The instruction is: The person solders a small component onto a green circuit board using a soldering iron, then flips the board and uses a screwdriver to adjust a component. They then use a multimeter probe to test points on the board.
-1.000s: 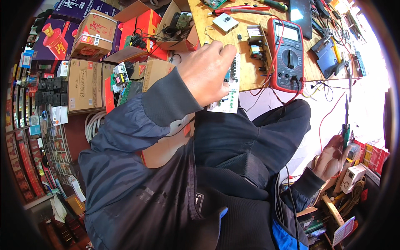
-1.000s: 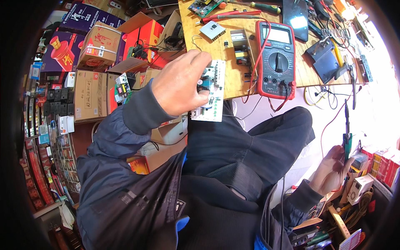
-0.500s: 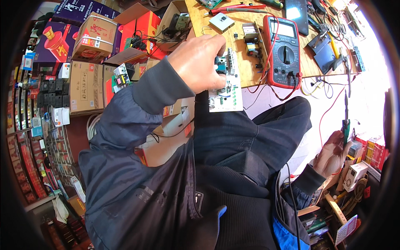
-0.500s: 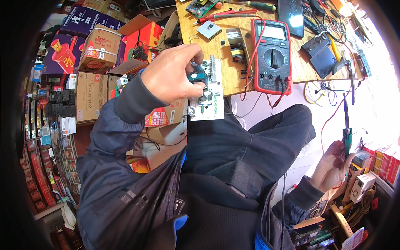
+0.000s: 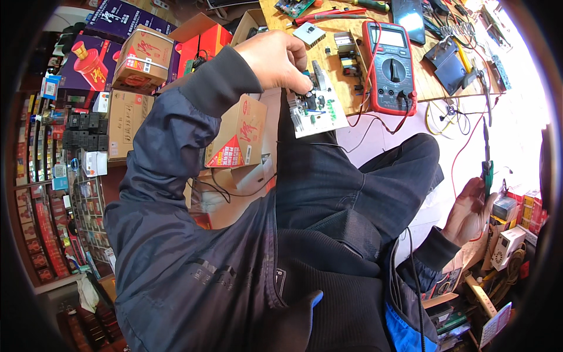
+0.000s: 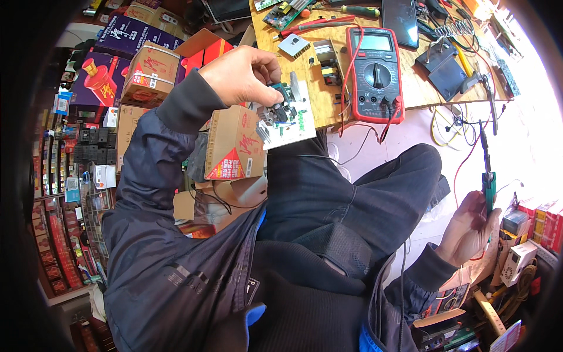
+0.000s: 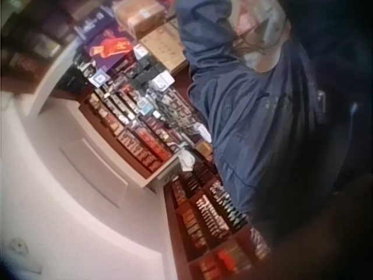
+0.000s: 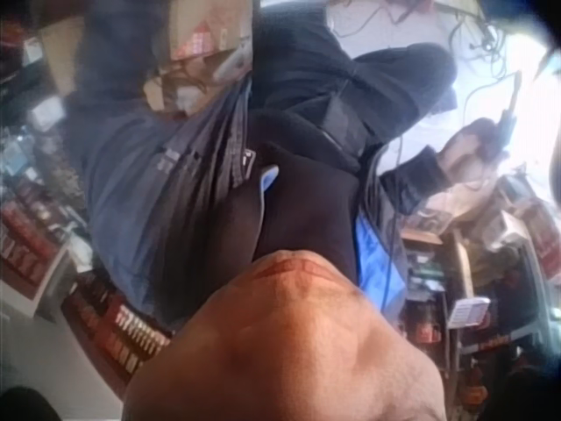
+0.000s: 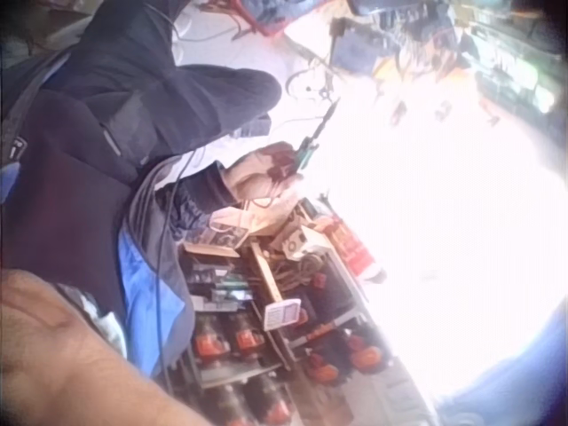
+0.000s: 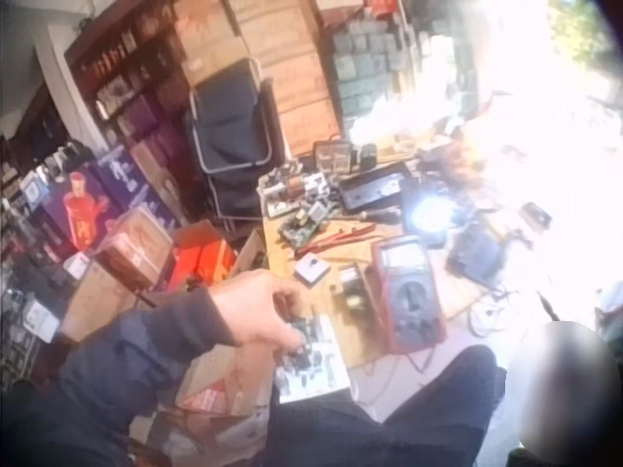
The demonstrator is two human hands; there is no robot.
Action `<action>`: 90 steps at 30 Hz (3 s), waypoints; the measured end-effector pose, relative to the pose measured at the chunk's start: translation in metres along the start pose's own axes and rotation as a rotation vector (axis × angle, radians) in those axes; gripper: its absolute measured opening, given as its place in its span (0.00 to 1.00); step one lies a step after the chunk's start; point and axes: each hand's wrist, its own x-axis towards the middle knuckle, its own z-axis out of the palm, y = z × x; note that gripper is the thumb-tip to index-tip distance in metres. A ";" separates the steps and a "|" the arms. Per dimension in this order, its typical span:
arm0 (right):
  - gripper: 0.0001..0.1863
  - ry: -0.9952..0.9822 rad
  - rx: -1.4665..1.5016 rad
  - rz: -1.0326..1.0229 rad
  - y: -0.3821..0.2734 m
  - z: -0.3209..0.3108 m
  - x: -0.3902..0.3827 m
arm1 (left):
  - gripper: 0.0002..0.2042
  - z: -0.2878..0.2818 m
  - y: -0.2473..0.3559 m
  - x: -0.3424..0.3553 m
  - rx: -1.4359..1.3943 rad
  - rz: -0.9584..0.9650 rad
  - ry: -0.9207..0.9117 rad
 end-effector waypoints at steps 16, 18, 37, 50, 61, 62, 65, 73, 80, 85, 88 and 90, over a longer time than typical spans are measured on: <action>0.15 -0.112 0.091 0.031 -0.003 -0.008 -0.009 | 0.15 -0.004 -0.003 -0.006 -0.351 -0.065 -0.051; 0.15 -0.118 0.115 0.023 -0.001 -0.007 -0.011 | 0.15 0.002 -0.006 -0.008 -0.366 -0.025 -0.022; 0.22 -0.122 -0.058 -0.043 0.033 0.030 -0.008 | 0.19 0.143 -0.054 -0.006 -1.046 0.393 0.685; 0.25 -0.096 -0.262 -0.013 0.079 0.057 -0.002 | 0.19 0.143 -0.056 -0.007 -0.969 0.340 0.620; 0.26 -0.012 -0.298 -0.006 0.092 0.055 -0.002 | 0.22 0.133 -0.065 -0.017 -0.613 0.252 0.668; 0.25 -0.009 -0.290 -0.001 0.093 0.054 -0.002 | 0.22 0.133 -0.065 -0.018 -0.587 0.254 0.671; 0.25 0.053 -0.345 -0.003 0.094 0.053 -0.002 | 0.22 0.132 -0.062 -0.020 -0.545 0.228 0.671; 0.27 0.017 -0.564 -0.093 0.108 0.070 -0.013 | 0.23 0.134 -0.059 -0.021 -0.528 0.206 0.682; 0.30 -0.094 -0.733 -0.063 0.120 0.087 -0.025 | 0.24 0.135 -0.059 -0.021 -0.561 0.212 0.704; 0.30 -0.134 -0.755 -0.095 0.127 0.089 -0.030 | 0.19 0.123 -0.057 -0.031 -0.672 0.258 0.772; 0.29 -0.105 -0.772 -0.120 0.127 0.090 -0.031 | 0.15 0.104 -0.069 -0.030 -0.715 0.179 0.869; 0.29 -0.127 -0.765 -0.159 0.128 0.089 -0.027 | 0.10 0.089 -0.082 -0.019 -0.673 0.169 0.902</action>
